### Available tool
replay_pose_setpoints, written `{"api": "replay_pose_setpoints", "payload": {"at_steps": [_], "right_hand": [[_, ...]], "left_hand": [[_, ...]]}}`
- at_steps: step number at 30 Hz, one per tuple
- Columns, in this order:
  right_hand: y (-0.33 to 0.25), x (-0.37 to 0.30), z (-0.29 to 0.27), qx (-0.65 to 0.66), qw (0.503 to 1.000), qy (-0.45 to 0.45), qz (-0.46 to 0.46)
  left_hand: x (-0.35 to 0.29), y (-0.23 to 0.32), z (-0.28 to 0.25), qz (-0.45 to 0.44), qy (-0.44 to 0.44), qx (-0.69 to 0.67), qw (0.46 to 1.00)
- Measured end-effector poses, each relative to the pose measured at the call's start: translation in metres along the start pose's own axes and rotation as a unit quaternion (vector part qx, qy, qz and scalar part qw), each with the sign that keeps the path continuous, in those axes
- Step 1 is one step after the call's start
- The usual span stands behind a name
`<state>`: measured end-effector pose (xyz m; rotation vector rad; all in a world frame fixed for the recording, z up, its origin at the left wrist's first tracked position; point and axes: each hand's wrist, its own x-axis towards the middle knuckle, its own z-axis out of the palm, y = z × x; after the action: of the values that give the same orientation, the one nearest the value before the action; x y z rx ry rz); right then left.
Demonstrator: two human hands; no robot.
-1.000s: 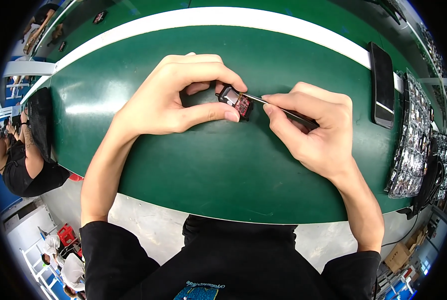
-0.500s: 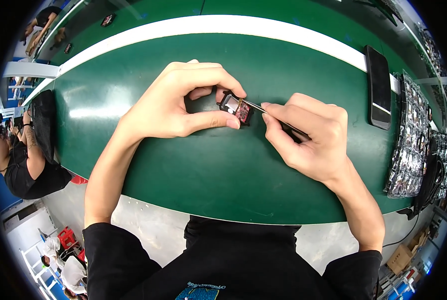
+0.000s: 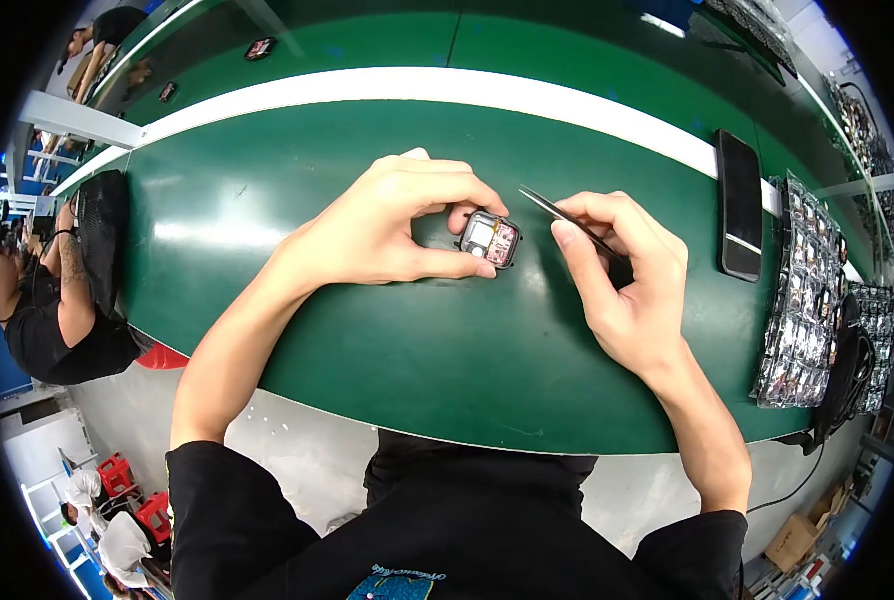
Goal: Assembling and inspecting internal components of smartwatch modules using fine tweezers and a probe tool.
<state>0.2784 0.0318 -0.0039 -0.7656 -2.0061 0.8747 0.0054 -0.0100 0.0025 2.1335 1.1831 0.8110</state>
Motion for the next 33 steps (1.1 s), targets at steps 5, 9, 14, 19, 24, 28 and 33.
{"api": "replay_pose_setpoints", "payload": {"at_steps": [5, 9, 14, 19, 24, 28, 33], "right_hand": [[-0.011, -0.001, 0.003, -0.069, 0.993, -0.098, 0.001], [-0.009, -0.009, 0.01, -0.12, 0.987, -0.105, -0.036], [-0.01, -0.007, 0.009, -0.087, 0.992, -0.075, -0.045], [-0.023, -0.008, -0.012, -0.106, 0.99, -0.091, -0.02], [-0.041, -0.028, -0.06, -0.138, 0.99, 0.007, -0.036], [-0.043, -0.052, -0.126, -0.177, 0.975, 0.128, -0.038], [-0.026, -0.108, -0.227, -0.275, 0.902, 0.309, 0.127]], "left_hand": [[-0.002, 0.003, 0.001, -0.026, -0.012, -0.039, 0.999], [-0.006, 0.009, -0.002, -0.059, -0.045, -0.067, 0.995], [-0.007, 0.01, -0.001, -0.023, -0.039, -0.05, 0.998], [0.002, 0.01, -0.008, -0.047, -0.038, -0.152, 0.986], [-0.002, -0.032, -0.022, -0.038, 0.179, 0.001, 0.983], [-0.027, -0.084, -0.085, -0.079, 0.236, 0.238, 0.939], [-0.031, -0.15, -0.141, -0.163, 0.301, 0.374, 0.862]]}}
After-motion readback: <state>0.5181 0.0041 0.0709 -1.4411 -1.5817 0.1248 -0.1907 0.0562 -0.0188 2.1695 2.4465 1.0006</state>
